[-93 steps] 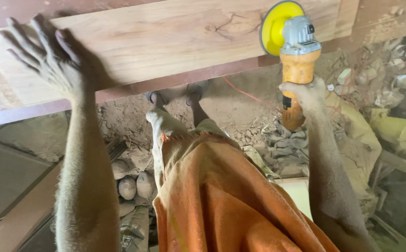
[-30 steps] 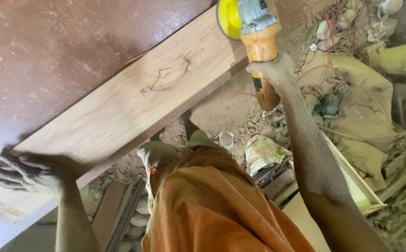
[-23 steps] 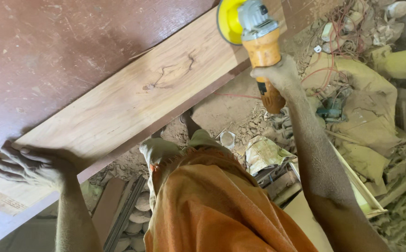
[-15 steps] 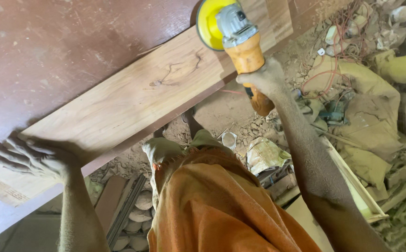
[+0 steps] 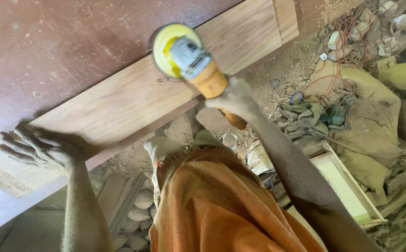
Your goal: The person sands a wooden plank using a power sander, moving the tool across the surface of the wood.
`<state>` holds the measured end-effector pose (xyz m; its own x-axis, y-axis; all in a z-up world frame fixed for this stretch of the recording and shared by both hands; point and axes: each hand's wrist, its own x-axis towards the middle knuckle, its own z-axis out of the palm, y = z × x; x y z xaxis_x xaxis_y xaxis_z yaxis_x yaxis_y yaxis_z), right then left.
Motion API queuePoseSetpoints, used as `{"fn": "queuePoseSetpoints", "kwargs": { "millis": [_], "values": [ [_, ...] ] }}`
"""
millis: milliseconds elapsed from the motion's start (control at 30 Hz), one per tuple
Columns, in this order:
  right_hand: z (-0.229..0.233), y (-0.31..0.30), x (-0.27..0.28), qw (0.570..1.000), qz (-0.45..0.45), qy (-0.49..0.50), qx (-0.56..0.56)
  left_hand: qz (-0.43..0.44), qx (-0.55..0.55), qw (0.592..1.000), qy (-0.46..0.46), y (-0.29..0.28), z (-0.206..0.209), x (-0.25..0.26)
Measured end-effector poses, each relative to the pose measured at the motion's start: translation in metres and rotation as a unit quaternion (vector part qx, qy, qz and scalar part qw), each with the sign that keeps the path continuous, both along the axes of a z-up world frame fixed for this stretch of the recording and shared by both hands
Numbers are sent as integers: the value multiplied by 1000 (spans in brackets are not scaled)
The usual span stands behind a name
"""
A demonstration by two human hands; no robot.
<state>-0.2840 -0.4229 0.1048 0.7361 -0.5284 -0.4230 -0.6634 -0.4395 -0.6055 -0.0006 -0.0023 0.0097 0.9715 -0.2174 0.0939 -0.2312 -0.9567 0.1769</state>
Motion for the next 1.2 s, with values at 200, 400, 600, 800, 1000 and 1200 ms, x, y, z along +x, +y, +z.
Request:
{"fn": "queuePoseSetpoints", "kwargs": {
  "millis": [200,400,600,800,1000,1200],
  "values": [
    [-5,37,-4,997,76,-1,19,5,-15,1000,2,-2,-1,0],
    [8,-5,-59,993,-41,-98,53,-7,4,1000,4,-20,23,-8],
    [34,-89,-100,951,-196,234,41,44,2,998,44,-42,42,-13],
    [38,-135,-133,949,-235,211,8,2,-7,999,33,-32,40,-11],
    [40,-132,-152,947,-309,83,39,74,-11,993,90,-19,30,-11],
    [29,-118,-170,940,-331,-13,85,41,33,997,56,-22,18,-11]
  ]
}}
